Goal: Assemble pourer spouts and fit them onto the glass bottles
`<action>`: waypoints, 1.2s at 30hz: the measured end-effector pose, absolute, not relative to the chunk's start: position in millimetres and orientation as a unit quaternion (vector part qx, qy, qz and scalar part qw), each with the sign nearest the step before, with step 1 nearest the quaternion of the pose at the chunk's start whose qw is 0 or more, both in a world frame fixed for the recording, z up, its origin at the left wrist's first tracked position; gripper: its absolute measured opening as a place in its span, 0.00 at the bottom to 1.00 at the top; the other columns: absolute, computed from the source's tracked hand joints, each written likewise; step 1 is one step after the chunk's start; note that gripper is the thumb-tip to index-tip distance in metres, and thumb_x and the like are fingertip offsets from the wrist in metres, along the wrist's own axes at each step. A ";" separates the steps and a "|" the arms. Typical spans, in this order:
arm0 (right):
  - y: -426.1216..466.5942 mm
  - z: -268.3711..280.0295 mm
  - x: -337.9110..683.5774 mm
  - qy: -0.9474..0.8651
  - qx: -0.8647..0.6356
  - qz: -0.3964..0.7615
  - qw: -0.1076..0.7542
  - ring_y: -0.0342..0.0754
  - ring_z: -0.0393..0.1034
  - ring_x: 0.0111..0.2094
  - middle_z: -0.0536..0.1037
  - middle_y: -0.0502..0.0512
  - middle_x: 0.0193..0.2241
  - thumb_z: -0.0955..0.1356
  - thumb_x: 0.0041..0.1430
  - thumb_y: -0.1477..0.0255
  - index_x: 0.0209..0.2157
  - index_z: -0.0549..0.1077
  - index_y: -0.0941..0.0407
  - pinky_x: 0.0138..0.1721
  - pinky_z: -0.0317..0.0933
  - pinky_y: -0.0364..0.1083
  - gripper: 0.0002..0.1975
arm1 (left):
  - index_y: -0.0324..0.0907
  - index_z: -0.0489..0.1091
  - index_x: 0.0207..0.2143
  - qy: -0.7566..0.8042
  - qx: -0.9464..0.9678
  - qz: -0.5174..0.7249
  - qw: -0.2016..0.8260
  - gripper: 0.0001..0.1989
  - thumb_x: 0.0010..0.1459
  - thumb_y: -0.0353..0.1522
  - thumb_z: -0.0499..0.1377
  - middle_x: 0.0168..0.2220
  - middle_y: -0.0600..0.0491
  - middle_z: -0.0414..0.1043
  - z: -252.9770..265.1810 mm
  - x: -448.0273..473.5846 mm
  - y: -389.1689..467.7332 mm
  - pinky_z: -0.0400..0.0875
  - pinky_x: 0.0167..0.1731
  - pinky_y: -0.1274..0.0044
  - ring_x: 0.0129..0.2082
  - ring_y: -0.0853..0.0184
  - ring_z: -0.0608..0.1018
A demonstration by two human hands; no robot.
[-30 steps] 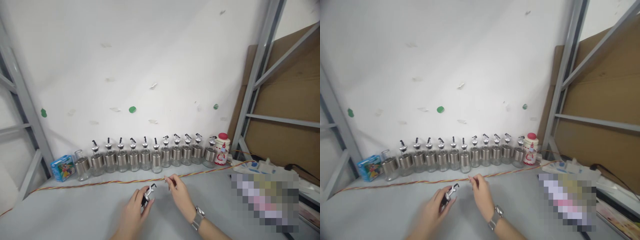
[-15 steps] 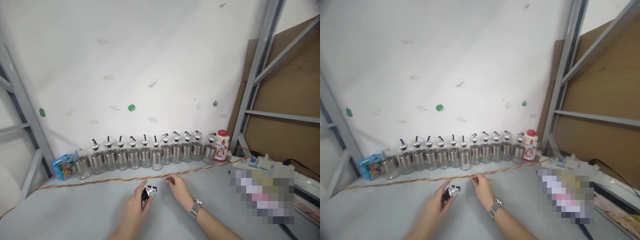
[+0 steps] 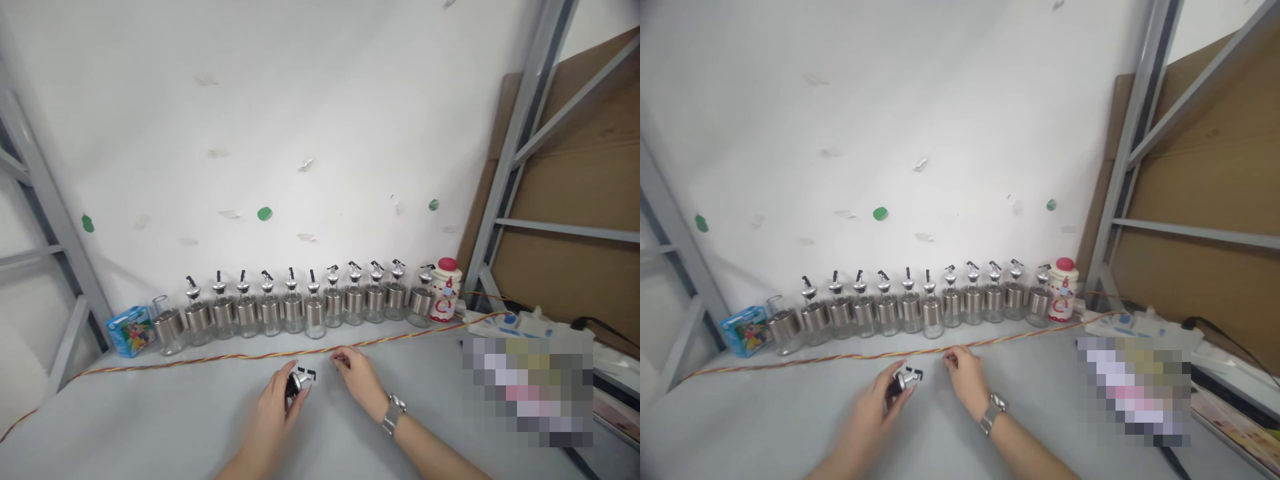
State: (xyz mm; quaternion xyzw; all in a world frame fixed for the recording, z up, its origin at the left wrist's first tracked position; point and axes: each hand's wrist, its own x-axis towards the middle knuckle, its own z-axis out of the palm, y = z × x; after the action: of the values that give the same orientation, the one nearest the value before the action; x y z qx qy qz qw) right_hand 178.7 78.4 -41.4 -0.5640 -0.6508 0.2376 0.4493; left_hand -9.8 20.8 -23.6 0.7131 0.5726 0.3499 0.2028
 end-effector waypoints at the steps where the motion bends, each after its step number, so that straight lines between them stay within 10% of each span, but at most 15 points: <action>1: 78.5 -41.8 178.7 -0.652 -0.564 0.239 0.448 0.48 0.68 0.28 0.75 0.55 0.27 0.62 0.47 0.74 0.26 0.74 0.57 0.33 0.58 0.45 0.08 | 0.42 0.59 0.50 0.572 0.713 0.352 0.203 0.21 0.55 0.40 0.49 0.44 0.48 0.69 -23.5 -9.8 20.9 0.66 0.39 0.73 0.36 0.66 0.74; 12: 80.7 -47.7 177.9 -0.659 -0.549 0.256 0.446 0.47 0.67 0.24 0.75 0.53 0.22 0.62 0.50 0.70 0.25 0.72 0.57 0.28 0.58 0.43 0.09 | 0.45 0.57 0.54 0.573 0.731 0.338 0.153 0.23 0.57 0.42 0.44 0.33 0.52 0.68 -24.6 -8.5 20.6 0.67 0.31 0.75 0.26 0.68 0.72; 27: 57.8 -24.0 165.6 -0.687 -0.524 0.241 0.443 0.46 0.65 0.27 0.71 0.52 0.23 0.55 0.59 0.60 0.25 0.70 0.57 0.32 0.56 0.43 0.21 | 0.45 0.53 0.56 0.562 0.735 0.322 0.200 0.23 0.57 0.36 0.45 0.40 0.48 0.65 -35.1 -8.5 24.2 0.65 0.38 0.74 0.37 0.64 0.71; 36: 29.4 -3.1 161.6 -0.804 -0.412 0.259 0.342 0.47 0.64 0.39 0.73 0.53 0.37 0.55 0.62 0.65 0.43 0.66 0.53 0.43 0.53 0.46 0.15 | 0.44 0.47 0.58 0.508 0.783 0.278 0.227 0.26 0.56 0.29 0.44 0.40 0.47 0.64 -30.1 -10.9 23.2 0.64 0.38 0.73 0.35 0.65 0.70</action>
State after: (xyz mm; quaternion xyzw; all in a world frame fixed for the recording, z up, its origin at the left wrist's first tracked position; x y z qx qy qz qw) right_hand 161.6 29.4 -3.1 -0.4122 -0.8039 0.2586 0.3420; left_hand -10.9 23.2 -30.1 0.7834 0.5076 0.2781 0.2266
